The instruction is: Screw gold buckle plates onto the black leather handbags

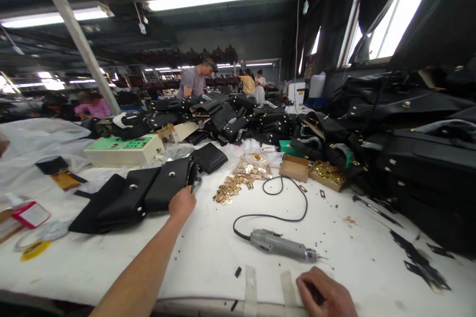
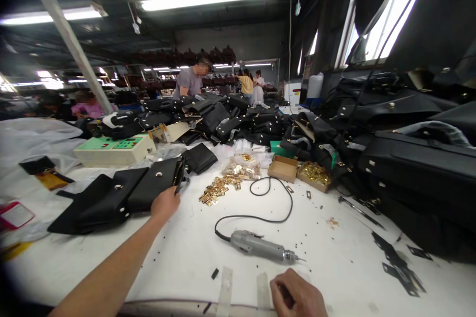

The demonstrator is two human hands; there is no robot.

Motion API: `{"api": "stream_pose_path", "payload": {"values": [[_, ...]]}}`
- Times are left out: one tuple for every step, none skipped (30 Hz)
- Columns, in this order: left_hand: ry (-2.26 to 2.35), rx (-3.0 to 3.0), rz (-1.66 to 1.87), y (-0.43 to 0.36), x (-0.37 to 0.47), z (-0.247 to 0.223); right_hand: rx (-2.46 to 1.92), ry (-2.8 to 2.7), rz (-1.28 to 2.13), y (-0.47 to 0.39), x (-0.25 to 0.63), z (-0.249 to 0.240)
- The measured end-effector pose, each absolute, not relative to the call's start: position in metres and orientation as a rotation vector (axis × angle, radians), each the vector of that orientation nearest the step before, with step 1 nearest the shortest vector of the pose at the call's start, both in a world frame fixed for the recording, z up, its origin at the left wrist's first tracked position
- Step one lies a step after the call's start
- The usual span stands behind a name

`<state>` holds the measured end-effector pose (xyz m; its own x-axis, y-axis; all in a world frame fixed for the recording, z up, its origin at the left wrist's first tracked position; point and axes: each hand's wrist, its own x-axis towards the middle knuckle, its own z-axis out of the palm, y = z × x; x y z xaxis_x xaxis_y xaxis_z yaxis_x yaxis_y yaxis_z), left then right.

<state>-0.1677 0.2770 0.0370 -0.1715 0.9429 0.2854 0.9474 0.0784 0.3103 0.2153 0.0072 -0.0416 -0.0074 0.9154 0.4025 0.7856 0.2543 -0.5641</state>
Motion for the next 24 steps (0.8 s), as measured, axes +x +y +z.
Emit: {"api": "stream_pose_path", "payload": {"values": [[-2.314, -1.999, -0.66, 0.278, -0.173, 0.043, -1.56, -1.808, 0.23, 0.007, 0.215, -0.041], [-2.318, -1.979, -0.658, 0.278, -0.178, 0.051, -1.561, -1.801, 0.233, 0.006, 0.214, -0.039], [-2.308, -1.955, -0.667, 0.277, -0.183, 0.062, -1.559, -1.79, 0.236, 0.006, 0.213, -0.038], [-2.288, -1.932, -0.688, 0.274, -0.187, 0.074, -1.554, -1.775, 0.241, 0.005, 0.212, -0.037], [-2.258, -1.908, -0.716, 0.27, -0.192, 0.088, -1.545, -1.762, 0.249, 0.004, 0.211, -0.036], [-2.223, -1.885, -0.748, 0.263, -0.196, 0.104, -1.533, -1.749, 0.259, 0.003, 0.211, -0.036], [-2.185, -1.866, -0.779, 0.255, -0.2, 0.119, -1.524, -1.736, 0.272, 0.002, 0.211, -0.036], [-2.148, -1.849, -0.808, 0.244, -0.203, 0.135, -1.519, -1.722, 0.289, 0.001, 0.211, -0.036], [-2.115, -1.833, -0.833, 0.232, -0.205, 0.151, -1.515, -1.707, 0.315, 0.0, 0.212, -0.037], [-2.088, -1.815, -0.851, 0.218, -0.206, 0.165, -1.51, -1.689, 0.348, 0.0, 0.213, -0.036], [-2.063, -1.801, -0.873, 0.202, -0.206, 0.178, -1.502, -1.671, 0.388, -0.001, 0.214, -0.035], [-2.033, -1.797, -0.906, 0.184, -0.204, 0.189, -1.488, -1.65, 0.431, -0.002, 0.214, -0.033], [-1.991, -1.804, -0.946, 0.165, -0.2, 0.199, -1.464, -1.62, 0.472, -0.003, 0.213, -0.027], [-1.937, -1.824, -0.993, 0.144, -0.193, 0.206, -1.428, -1.583, 0.511, -0.005, 0.211, -0.019], [-1.86, -1.862, -1.042, 0.122, -0.185, 0.211, -1.382, -1.543, 0.548, -0.007, 0.207, -0.008], [-1.777, -1.901, -1.064, 0.099, -0.176, 0.214, -1.325, -1.504, 0.587, -0.011, 0.202, 0.007], [-1.702, -1.934, -1.069, 0.075, -0.165, 0.214, -1.261, -1.469, 0.63, -0.016, 0.196, 0.024], [-1.61, -1.969, -1.068, 0.052, -0.153, 0.212, -1.19, -1.444, 0.675, -0.021, 0.189, 0.042], [-1.517, -2.027, -1.049, 0.029, -0.14, 0.208, -1.116, -1.436, 0.731, -0.027, 0.181, 0.062], [-1.431, -2.081, -1.024, 0.007, -0.127, 0.202, -1.056, -1.419, 0.78, -0.033, 0.172, 0.08], [-1.368, -2.158, -0.979, -0.014, -0.114, 0.194, -1.013, -1.413, 0.825, -0.039, 0.165, 0.097], [-1.299, -2.23, -0.928, -0.033, -0.101, 0.185, -0.982, -1.432, 0.868, -0.044, 0.158, 0.111], [-1.241, -2.29, -0.895, -0.049, -0.088, 0.175, -0.974, -1.459, 0.886, -0.048, 0.154, 0.122], [-1.201, -2.349, -0.865, -0.064, -0.075, 0.164, -0.985, -1.49, 0.888, -0.052, 0.15, 0.13]]}}
